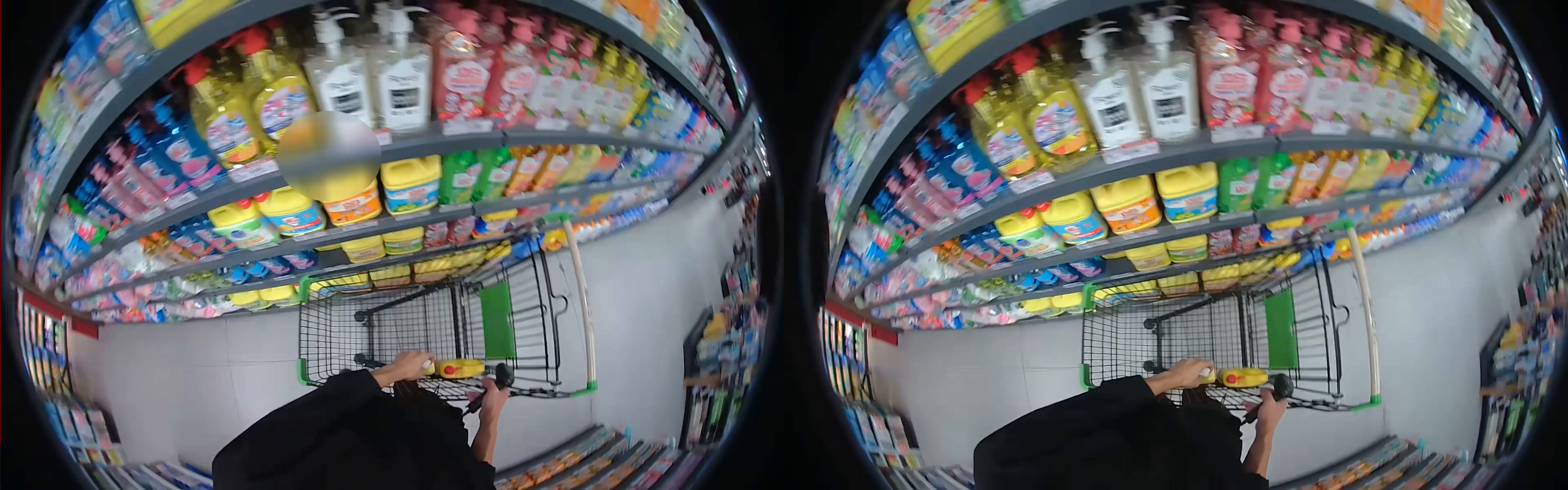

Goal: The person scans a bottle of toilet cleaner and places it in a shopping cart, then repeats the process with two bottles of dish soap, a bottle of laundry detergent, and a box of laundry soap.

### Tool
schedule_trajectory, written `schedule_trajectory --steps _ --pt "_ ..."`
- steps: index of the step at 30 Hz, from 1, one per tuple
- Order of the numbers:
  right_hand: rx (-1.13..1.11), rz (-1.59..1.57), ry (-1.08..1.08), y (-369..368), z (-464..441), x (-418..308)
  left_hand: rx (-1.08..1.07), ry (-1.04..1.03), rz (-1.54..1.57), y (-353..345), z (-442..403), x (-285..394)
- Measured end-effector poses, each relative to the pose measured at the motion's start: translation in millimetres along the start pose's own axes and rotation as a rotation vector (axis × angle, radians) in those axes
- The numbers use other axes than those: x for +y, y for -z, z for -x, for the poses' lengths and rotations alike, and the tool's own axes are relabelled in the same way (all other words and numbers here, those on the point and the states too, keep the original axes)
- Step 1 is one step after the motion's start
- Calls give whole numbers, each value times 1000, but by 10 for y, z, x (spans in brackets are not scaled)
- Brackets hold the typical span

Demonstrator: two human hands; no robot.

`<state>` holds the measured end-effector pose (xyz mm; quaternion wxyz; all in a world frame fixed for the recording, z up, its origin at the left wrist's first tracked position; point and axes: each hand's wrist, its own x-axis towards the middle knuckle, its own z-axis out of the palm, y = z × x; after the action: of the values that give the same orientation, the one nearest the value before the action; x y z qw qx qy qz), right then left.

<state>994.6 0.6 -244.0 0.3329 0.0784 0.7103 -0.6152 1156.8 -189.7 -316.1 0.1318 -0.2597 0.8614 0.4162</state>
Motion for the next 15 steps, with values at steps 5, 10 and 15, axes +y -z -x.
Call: schedule_trajectory --steps 5,10,15 --pt "-272 -36 -275 209 -176 -234 196 -9 68 736 610 523" --pt "-786 -147 -376 -17 -70 -552 415 -318 118 1638 1559 1398" --pt "-1217 -126 -202 -699 255 -354 770 -601 258 2001 2530 1966"
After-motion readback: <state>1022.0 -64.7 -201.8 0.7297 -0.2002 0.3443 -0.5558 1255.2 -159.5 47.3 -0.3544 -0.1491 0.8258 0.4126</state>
